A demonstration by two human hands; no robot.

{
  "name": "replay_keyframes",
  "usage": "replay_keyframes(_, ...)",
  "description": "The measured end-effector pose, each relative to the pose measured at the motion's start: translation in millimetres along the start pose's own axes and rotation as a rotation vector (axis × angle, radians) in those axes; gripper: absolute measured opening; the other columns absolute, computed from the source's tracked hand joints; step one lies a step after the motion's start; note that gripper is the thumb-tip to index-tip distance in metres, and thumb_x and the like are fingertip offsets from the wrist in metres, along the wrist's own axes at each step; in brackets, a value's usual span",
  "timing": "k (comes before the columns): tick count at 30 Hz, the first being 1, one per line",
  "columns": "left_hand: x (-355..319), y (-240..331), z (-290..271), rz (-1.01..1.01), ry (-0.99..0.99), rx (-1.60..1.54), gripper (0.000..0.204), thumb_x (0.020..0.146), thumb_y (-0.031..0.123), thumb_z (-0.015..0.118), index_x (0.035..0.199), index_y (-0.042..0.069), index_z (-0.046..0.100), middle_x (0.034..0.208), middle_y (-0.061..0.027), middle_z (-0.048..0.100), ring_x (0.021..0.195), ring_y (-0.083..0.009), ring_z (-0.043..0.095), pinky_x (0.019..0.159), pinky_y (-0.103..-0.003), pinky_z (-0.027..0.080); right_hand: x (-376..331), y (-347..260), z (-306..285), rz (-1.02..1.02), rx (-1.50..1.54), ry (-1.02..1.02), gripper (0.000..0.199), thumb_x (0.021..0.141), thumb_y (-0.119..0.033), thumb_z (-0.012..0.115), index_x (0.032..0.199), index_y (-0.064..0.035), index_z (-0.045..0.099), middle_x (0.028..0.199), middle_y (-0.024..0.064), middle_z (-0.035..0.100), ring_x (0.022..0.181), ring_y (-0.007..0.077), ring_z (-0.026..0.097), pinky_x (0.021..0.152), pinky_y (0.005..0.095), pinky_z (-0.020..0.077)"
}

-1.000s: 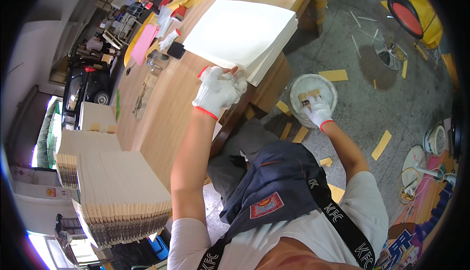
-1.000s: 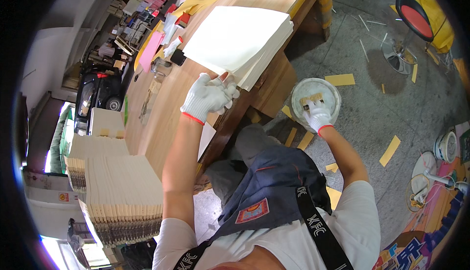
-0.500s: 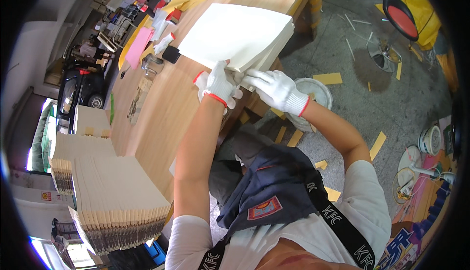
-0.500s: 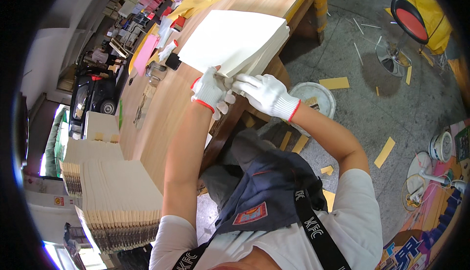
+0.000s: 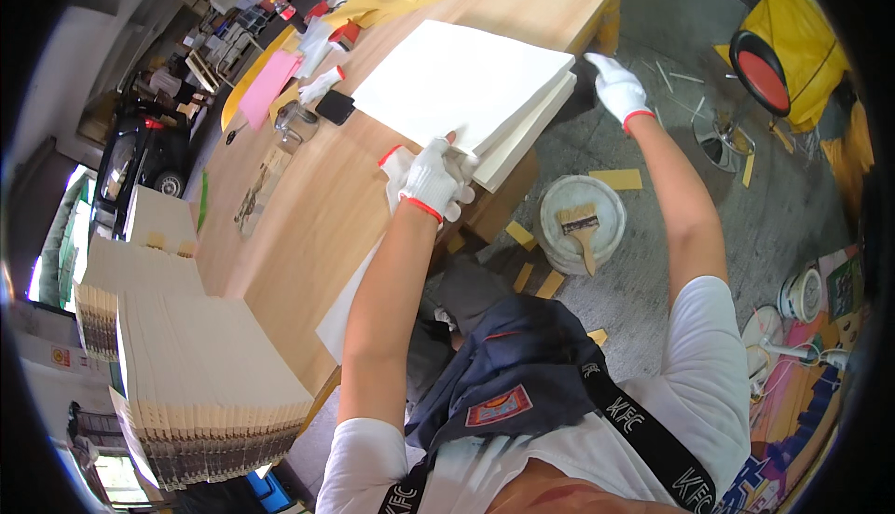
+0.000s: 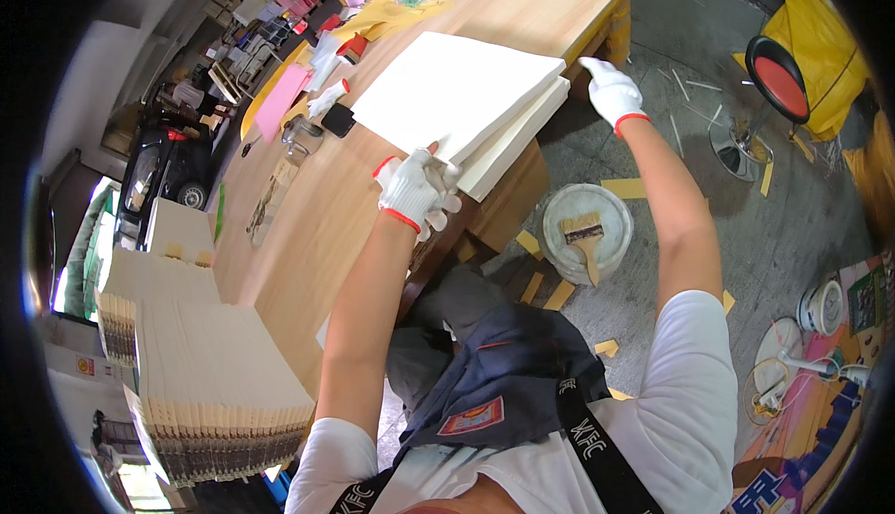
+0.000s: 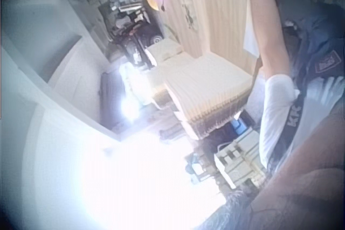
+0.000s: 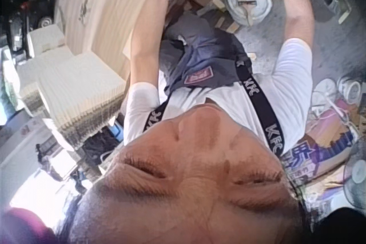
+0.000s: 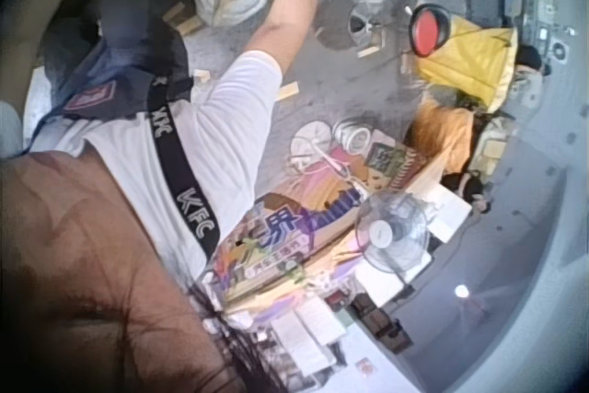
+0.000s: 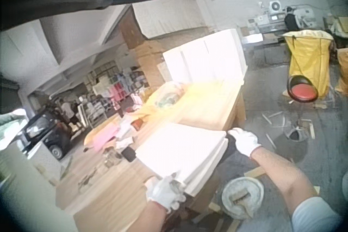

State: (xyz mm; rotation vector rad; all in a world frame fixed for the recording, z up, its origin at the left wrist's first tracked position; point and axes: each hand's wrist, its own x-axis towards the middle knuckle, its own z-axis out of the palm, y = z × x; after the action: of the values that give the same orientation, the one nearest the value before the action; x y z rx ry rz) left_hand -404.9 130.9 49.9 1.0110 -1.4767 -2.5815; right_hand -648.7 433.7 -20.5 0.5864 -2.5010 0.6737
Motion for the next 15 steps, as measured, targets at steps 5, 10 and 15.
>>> replay_keyframes(5, -4.0, 31.5, -24.5, 0.012, -0.037, -0.138, 0.034, 0.101, 0.024, 0.042, 0.117, -0.004, 0.053, 0.092, -0.0179, 0.065, 0.082, -0.0253, 0.06, 0.069, -0.042, 0.052, 47.5, -53.0, -45.4, 0.772, 1.34, -0.68, 0.076, 0.099, -0.06, 0.046, 0.127, 0.0105, 0.054, 0.105, 0.0205, 0.065, 0.059, 0.0144, 0.058, 0.046, 0.0237, 0.049)
replay_keyframes(10, -29.0, 69.8, -58.9, 0.111, -0.355, -0.074, 0.029, 0.1, 0.018, 0.045, 0.119, 0.0, 0.057, 0.104, -0.0142, 0.067, 0.082, -0.0206, 0.064, 0.068, -0.031, 0.056, 41.2, -142.1, -71.1, 0.911, 1.404, -0.658, 0.073, 0.09, -0.061, 0.063, 0.126, 0.0019, 0.057, 0.105, 0.0146, 0.068, 0.065, 0.0146, 0.061, 0.044, 0.0194, 0.0483)
replay_keyframes(15, -75.4, 95.4, -89.7, 0.275, -0.14, 0.218, 0.026, 0.099, 0.016, 0.055, 0.121, 0.002, 0.056, 0.106, -0.0083, 0.066, 0.083, -0.0188, 0.065, 0.071, -0.032, 0.057, 16.2, -170.0, -65.4, 0.577, 1.016, -0.991, 0.053, 0.094, -0.048, 0.062, 0.132, -0.0123, 0.062, 0.132, 0.0038, 0.057, 0.117, 0.0084, 0.051, 0.089, 0.0342, 0.0483)
